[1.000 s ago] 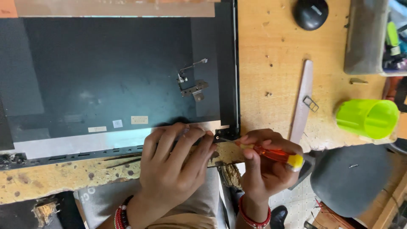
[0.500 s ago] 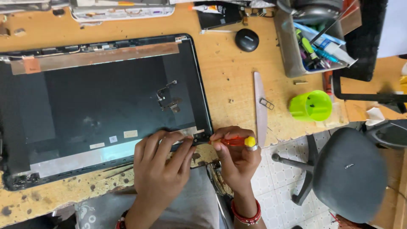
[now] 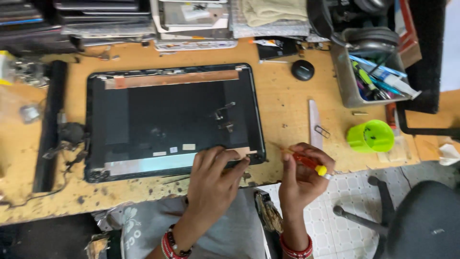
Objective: The person works on a disassembled laptop screen assembly on a cluttered repair bench. They first use a screwdriver on the screen frame, handle a small hinge bracket by hand, then use a soldering iron with a thin probe to solder the bracket area, producing smoke, before lifting the iron away.
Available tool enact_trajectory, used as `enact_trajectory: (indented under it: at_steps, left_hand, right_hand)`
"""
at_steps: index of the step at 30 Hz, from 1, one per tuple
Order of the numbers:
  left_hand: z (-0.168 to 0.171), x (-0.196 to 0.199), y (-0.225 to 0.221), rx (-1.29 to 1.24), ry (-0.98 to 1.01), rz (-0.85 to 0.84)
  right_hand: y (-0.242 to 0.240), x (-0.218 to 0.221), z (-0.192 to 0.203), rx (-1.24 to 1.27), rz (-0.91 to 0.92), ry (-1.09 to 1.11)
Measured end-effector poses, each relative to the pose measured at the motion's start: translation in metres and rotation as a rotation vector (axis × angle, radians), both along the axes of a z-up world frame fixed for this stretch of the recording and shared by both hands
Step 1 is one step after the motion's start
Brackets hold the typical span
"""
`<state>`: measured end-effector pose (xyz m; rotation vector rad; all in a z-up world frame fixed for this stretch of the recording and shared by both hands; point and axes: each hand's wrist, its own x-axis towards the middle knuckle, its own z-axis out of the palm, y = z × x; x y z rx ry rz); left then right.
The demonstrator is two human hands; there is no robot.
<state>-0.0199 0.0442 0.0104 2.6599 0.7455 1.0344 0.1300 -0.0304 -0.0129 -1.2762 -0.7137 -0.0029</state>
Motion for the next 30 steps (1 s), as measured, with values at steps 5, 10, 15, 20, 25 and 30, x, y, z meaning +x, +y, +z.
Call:
enact_trajectory:
  at_steps: [5,10,15,20,25,30]
  left_hand:
    - [0.004,-0.002,-0.001,0.009,-0.07,-0.004]
    - [0.004,-0.007,-0.004,-0.007,-0.053,0.02]
    - [-0.007,-0.009,-0.009,-0.01,-0.072,-0.023]
    - [-0.016,-0.034,-0.013,-0.056,-0.451,-0.074]
    - [-0.026,-0.091,0.013,0.06,-0.529,0.212]
    - [-0.011,-0.177,0.042,0.127,-0.26,0.71]
  right_hand:
    - [0.001,-0.002,0.001,-0.124,-0.139,-0.143]
    - [-0.002,-0.005,-0.009,-0.234,-0.133,-0.28]
    - [-0.002,-0.002,-0.01,-0.281,-0.183,-0.616]
    - [-0.005,0.005,-0.011,-0.384,-0.118,-0.711]
    - [-0.006,0.0,-0.007,-0.42,-0.108,-0.713]
    - [-0.005,-0.015,0.004,-0.394,-0.124,-0.68]
